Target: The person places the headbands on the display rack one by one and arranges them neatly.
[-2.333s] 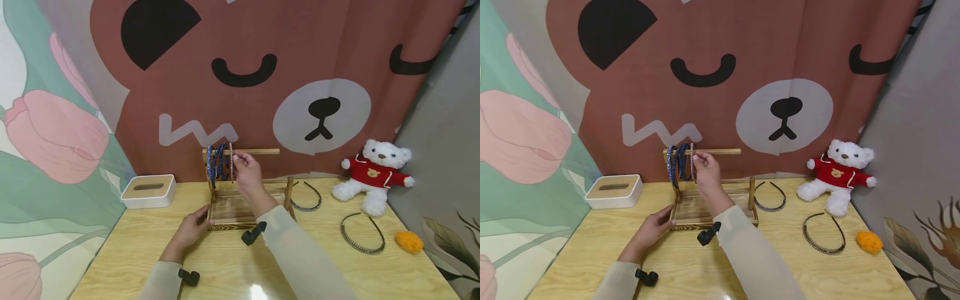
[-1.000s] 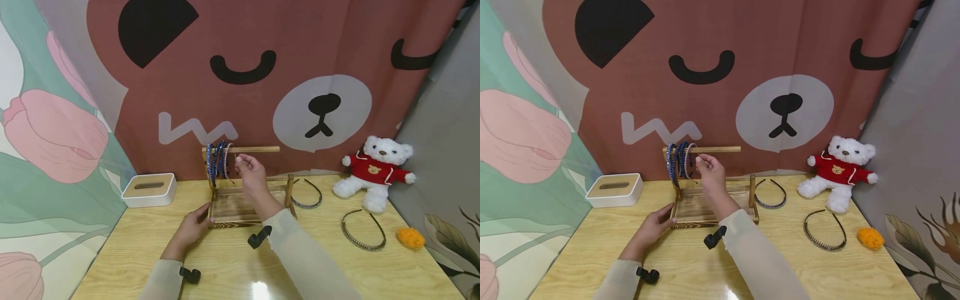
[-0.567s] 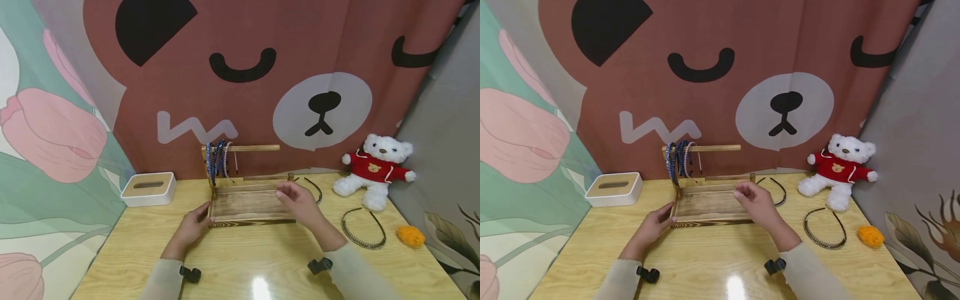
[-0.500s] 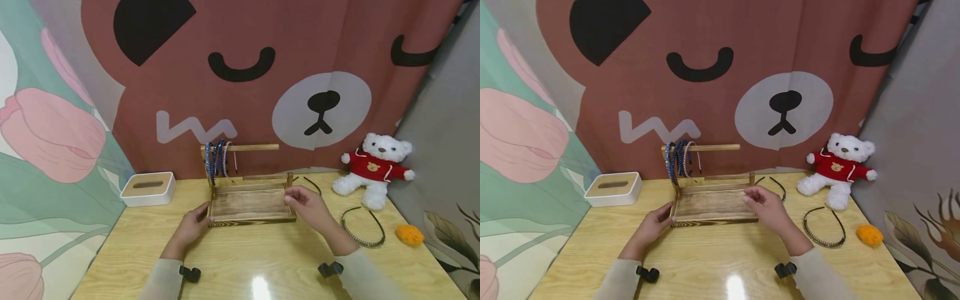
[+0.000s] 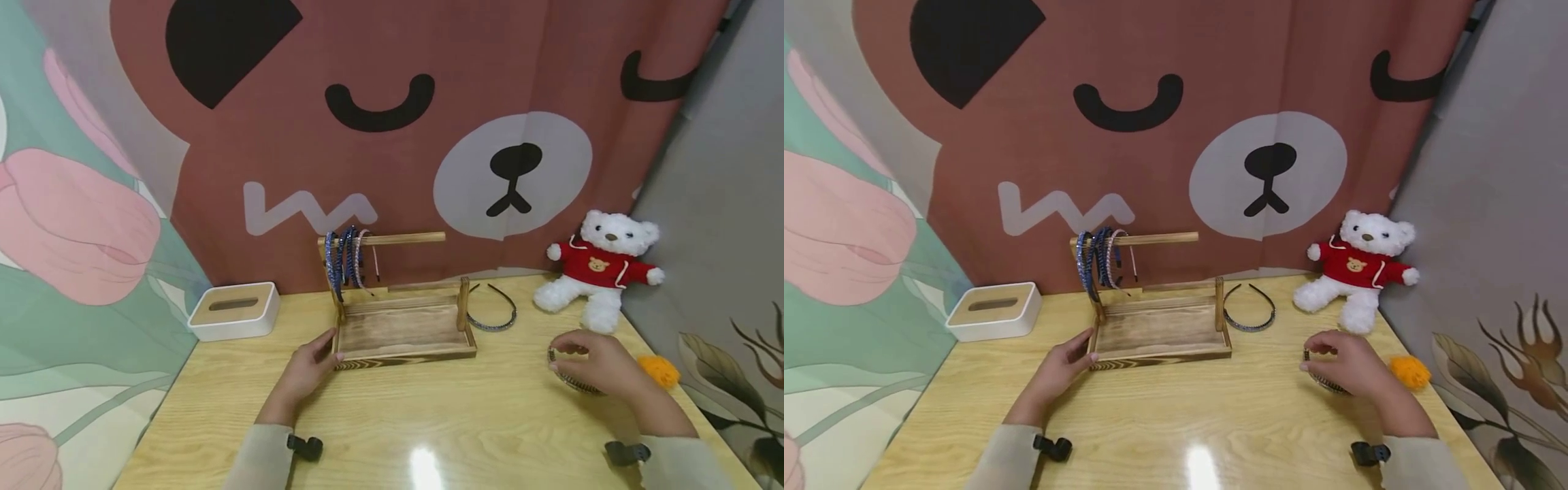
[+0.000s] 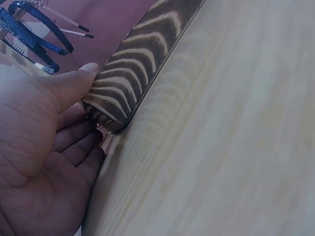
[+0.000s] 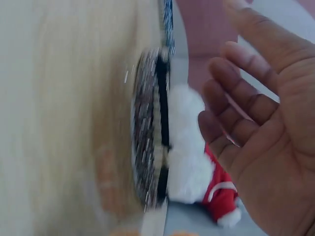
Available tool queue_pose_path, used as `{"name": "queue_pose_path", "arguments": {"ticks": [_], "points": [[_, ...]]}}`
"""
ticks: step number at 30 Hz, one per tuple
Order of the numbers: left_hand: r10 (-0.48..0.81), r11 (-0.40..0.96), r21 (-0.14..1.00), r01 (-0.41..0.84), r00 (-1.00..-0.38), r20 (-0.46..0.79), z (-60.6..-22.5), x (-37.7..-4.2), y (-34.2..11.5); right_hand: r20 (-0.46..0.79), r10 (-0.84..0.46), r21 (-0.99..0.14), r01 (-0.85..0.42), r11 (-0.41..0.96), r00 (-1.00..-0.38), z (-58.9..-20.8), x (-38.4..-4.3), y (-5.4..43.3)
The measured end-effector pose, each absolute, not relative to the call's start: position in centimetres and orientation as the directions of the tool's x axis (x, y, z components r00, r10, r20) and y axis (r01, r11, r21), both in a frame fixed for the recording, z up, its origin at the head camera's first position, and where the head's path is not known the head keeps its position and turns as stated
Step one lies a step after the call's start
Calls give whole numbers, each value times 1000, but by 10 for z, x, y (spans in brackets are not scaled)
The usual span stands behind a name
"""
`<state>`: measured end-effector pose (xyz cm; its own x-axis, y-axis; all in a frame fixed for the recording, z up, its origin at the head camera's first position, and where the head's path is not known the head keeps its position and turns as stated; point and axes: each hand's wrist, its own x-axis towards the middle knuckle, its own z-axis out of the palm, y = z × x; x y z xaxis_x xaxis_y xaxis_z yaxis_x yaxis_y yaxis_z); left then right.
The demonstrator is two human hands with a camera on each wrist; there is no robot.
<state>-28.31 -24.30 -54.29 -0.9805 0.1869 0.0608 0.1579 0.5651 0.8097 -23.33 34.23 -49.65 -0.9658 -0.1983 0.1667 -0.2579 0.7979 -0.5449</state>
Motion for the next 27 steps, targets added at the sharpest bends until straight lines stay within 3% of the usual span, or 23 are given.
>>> {"name": "queue_pose_path", "arguments": {"ticks": [5,13,27], "points": [[193,553,820,149,-980,48,-543,-284,-246,42,-192,-512,-186,838,-981,-498,-234,364],[197,536,833,137,-980,35,-542,-284,-246,-54,-304,-516,-234,824,-951,-503,-233,374],[195,539,831,138,-980,36,-543,-284,-244,-47,-424,-588,-318,744,-905,-509,-234,352]]}}
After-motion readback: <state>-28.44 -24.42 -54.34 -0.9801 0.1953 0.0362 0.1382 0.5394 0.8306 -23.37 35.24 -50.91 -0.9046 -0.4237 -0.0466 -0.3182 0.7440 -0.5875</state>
